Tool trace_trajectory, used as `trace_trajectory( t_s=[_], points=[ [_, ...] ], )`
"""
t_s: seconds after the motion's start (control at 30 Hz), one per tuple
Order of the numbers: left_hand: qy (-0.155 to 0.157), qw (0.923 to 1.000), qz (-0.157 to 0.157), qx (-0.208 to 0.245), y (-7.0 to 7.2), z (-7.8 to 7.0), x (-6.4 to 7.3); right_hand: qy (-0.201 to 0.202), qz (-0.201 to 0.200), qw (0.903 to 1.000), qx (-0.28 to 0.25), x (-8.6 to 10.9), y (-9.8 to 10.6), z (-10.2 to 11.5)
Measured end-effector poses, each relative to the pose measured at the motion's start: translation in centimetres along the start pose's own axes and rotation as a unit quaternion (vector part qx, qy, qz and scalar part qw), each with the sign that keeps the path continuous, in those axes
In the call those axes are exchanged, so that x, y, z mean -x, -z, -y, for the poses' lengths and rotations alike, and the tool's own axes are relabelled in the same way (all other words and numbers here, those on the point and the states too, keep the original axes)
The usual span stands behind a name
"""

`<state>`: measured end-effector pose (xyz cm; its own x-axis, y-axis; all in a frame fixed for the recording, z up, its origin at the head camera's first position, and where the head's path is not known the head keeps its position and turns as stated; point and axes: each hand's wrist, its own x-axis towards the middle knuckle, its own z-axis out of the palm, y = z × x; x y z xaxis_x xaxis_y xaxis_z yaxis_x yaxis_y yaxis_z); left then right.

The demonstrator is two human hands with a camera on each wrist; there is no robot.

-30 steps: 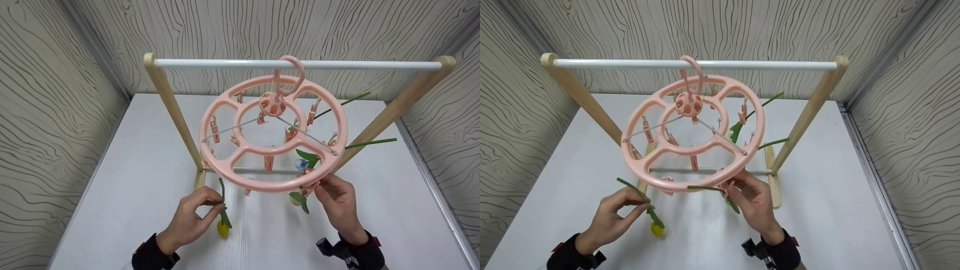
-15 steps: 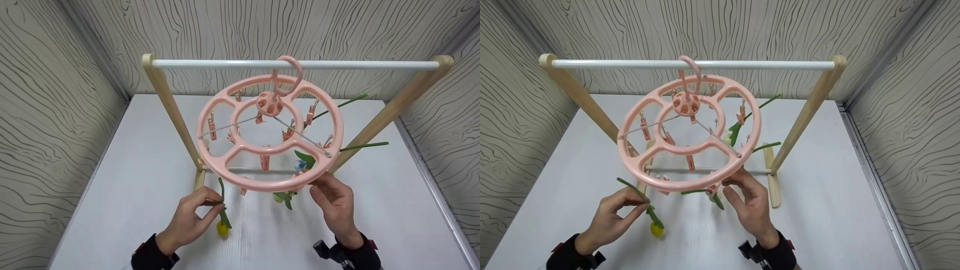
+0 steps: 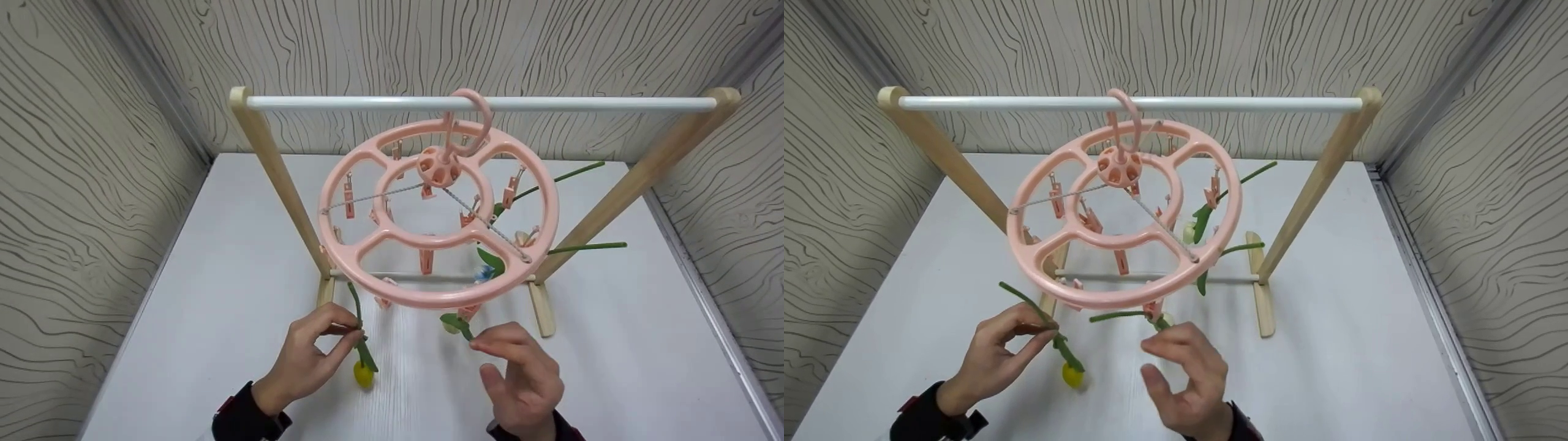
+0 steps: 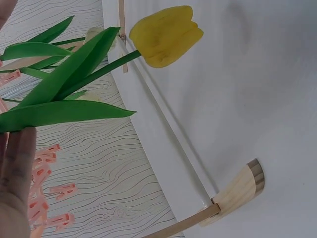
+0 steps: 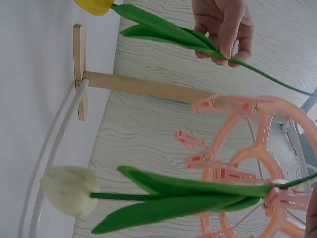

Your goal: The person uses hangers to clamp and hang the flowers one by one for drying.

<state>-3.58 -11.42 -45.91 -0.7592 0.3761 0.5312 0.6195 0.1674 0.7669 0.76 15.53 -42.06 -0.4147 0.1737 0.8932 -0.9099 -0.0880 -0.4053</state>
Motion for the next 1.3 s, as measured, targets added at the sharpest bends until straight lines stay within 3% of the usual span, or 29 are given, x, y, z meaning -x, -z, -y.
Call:
trace_trajectory(
  t_s=[0.1, 0.23, 0.37, 0.7, 1.07, 1.3],
  points=[
    [-0.002, 1.0, -0.004, 0.0, 0.0, 0.1, 0.0, -0.009, 0.046, 0.9988, 0.014, 0.5, -0.8, 0.0],
    [0.003, 1.0, -0.008, 0.006, 0.1, 0.1, 0.0, -0.052, 0.1, 0.9914, 0.066, 1.7, -1.6, -0.4],
    [0.007, 0.9999, -0.01, 0.001, 0.1, 0.1, 0.0, -0.079, 0.129, 0.9839, 0.096, 2.5, -2.5, -1.2],
    [0.018, 0.9998, -0.013, -0.002, 0.3, 0.2, 0.3, -0.156, 0.145, 0.9694, 0.122, 3.4, -4.5, -2.8],
    [0.019, 0.9996, -0.01, -0.019, 0.4, 0.2, 0.3, -0.244, 0.124, 0.95, 0.15, 2.0, -6.7, -3.9],
    [0.014, 0.9998, -0.008, -0.015, 0.5, 0.2, 0.3, -0.25, 0.126, 0.948, 0.152, 1.1, -7.7, -5.0]
  ],
)
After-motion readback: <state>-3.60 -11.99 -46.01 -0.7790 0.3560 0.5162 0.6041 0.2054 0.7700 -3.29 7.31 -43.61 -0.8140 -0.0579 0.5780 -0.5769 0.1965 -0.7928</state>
